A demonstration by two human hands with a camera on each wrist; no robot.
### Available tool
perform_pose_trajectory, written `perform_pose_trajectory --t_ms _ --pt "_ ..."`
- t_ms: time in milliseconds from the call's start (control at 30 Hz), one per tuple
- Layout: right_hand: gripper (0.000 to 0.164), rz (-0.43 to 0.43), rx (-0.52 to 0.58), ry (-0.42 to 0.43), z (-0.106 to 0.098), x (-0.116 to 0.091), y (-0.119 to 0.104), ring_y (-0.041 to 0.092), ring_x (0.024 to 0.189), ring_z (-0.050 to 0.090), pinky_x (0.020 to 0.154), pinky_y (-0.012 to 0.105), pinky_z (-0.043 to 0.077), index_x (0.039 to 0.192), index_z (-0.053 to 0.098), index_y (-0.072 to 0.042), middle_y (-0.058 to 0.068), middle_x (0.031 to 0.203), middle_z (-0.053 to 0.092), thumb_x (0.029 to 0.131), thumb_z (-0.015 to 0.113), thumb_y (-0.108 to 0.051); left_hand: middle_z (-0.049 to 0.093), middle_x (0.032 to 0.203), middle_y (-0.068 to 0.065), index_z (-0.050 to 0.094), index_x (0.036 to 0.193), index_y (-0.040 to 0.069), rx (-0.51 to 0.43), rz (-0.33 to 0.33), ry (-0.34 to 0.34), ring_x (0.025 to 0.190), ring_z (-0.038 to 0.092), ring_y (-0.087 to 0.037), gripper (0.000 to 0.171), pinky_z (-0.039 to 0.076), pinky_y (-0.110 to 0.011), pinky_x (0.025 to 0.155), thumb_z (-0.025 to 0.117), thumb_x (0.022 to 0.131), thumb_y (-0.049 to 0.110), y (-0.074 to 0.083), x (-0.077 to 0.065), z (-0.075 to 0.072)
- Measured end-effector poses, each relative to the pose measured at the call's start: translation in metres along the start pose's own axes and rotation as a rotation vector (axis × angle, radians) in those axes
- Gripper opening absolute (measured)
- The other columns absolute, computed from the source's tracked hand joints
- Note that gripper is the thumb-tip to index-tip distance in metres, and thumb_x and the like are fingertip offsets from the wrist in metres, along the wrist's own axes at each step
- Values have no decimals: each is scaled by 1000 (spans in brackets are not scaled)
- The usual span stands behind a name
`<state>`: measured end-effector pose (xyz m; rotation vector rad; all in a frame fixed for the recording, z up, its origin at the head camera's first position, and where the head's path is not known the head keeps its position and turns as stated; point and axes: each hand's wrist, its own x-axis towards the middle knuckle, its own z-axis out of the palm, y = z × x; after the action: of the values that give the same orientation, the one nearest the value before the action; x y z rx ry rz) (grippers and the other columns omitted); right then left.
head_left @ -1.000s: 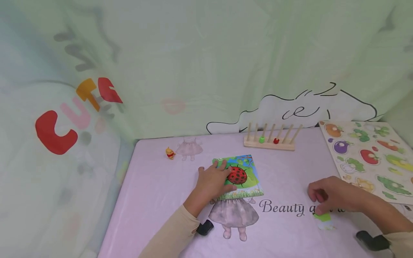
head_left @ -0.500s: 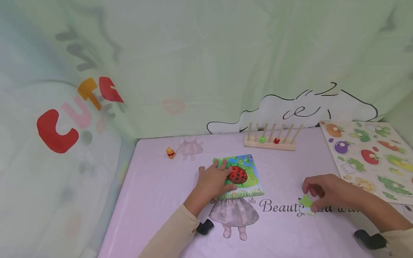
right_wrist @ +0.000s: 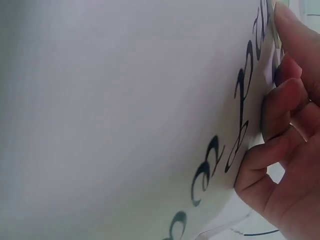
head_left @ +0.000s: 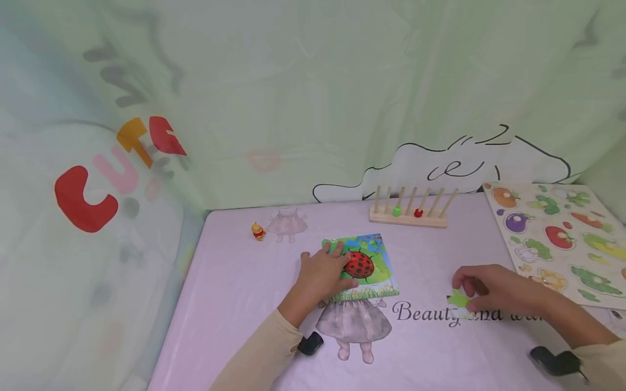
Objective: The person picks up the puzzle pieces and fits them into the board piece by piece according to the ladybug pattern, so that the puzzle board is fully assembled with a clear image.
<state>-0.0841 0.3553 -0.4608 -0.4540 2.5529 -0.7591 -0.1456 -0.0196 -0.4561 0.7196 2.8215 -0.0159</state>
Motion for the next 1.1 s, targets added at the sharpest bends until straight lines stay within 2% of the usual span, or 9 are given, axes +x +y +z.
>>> perform_pose_trajectory --t_ms 133,367,600,800,933,1100 --pt "37 -21 10 -15 0 1 -2 3 76 50 62 22 41 112 62 -23 -9 85 54 85 83 -34 33 167 6 48 153 35 6 -5 4 154 33 -22 73 42 -62 103 61 90 70 1 0 0" --pt "47 -4 25 -25 0 2 -6 5 75 49 62 24 39 111 61 -24 -5 85 53 75 89 -36 32 167 5 48 153 35 -5 -5 3 154 33 -23 73 41 -62 104 61 90 70 1 -1 1" --pt "45 2 18 -13 -1 3 -6 5 75 49 62 24 38 106 59 -25 -5 84 53 74 90 -35 31 167 5 47 154 35 8 -7 -3 154 32 -23 73 41 -62 104 59 91 70 0 1 3" --pt "33 -15 44 -14 -3 4 -9 6 77 52 63 25 40 101 59 -24 -6 85 55 82 85 -34 30 168 5 46 154 35 4 -10 -9 155 32 -24 73 41 -62 105 59 91 70 0 2 2" --pt "26 -16 98 -37 -5 4 -10 8 78 54 63 25 40 99 60 -20 -5 85 57 87 80 -31 31 168 5 46 154 35 -1 -12 -9 155 31 -23 73 41 -62 104 60 91 69 1 0 1" --pt "19 -64 178 -30 -4 7 -11 9 80 57 65 25 42 103 62 -18 -5 85 59 93 75 -28 31 167 5 46 154 35 6 -12 -8 155 32 -23 73 41 -61 104 61 91 69 1 -1 0"
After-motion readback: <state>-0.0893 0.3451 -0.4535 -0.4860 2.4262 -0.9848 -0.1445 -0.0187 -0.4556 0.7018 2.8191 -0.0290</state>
